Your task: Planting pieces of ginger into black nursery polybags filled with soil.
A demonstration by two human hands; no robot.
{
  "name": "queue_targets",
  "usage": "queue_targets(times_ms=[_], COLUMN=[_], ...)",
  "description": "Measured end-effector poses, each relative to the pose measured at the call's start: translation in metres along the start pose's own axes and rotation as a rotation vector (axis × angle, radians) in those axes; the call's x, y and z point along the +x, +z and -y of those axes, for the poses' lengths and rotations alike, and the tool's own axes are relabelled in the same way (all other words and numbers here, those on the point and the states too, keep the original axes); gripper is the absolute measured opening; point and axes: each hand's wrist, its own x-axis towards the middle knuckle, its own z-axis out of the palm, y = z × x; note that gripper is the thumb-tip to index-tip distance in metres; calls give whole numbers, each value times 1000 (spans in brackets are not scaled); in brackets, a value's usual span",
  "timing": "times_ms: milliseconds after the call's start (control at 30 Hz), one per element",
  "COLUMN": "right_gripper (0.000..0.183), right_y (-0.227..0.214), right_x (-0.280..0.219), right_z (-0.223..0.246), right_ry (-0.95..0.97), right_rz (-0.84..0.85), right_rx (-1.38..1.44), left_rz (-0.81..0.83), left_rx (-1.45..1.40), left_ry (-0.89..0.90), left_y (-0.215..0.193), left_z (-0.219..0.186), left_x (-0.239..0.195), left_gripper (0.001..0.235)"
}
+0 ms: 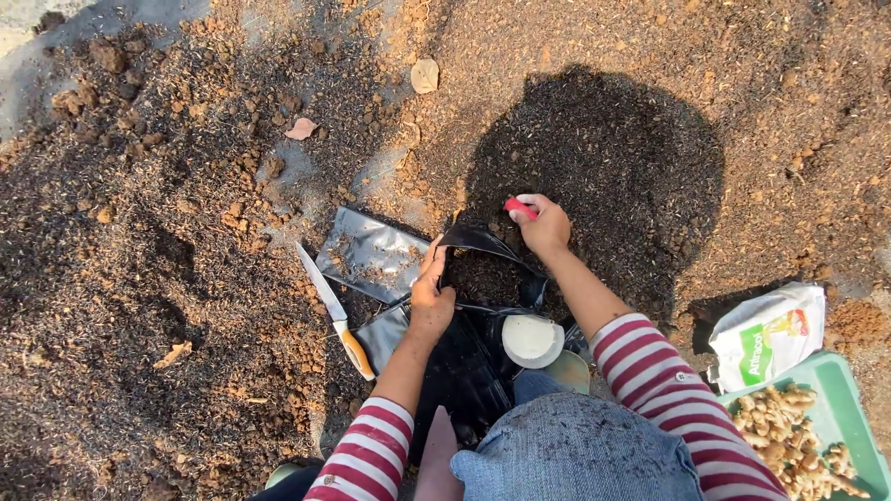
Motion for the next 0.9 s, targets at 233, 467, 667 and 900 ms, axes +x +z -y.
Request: queue_targets(times_ms=[233, 467, 667, 900], right_gripper=[37, 39, 41, 35], right_y=[6, -81, -153, -175], right_x=[-1, -45, -98, -163], right_z=[-24, 9, 40, 67], right_ry=[15, -63, -48, -348], right_rz=[7, -36, 38, 17], right_rx=[299, 158, 38, -295], left_rz=[18, 183, 208, 239], left_rx=[-28, 118, 119, -201], left_ry=[6, -94, -170, -432], left_y=[0, -12, -3, -3], left_z=[5, -60, -48, -31], left_x=[3, 19, 32, 44], left_gripper=[92, 100, 101, 99])
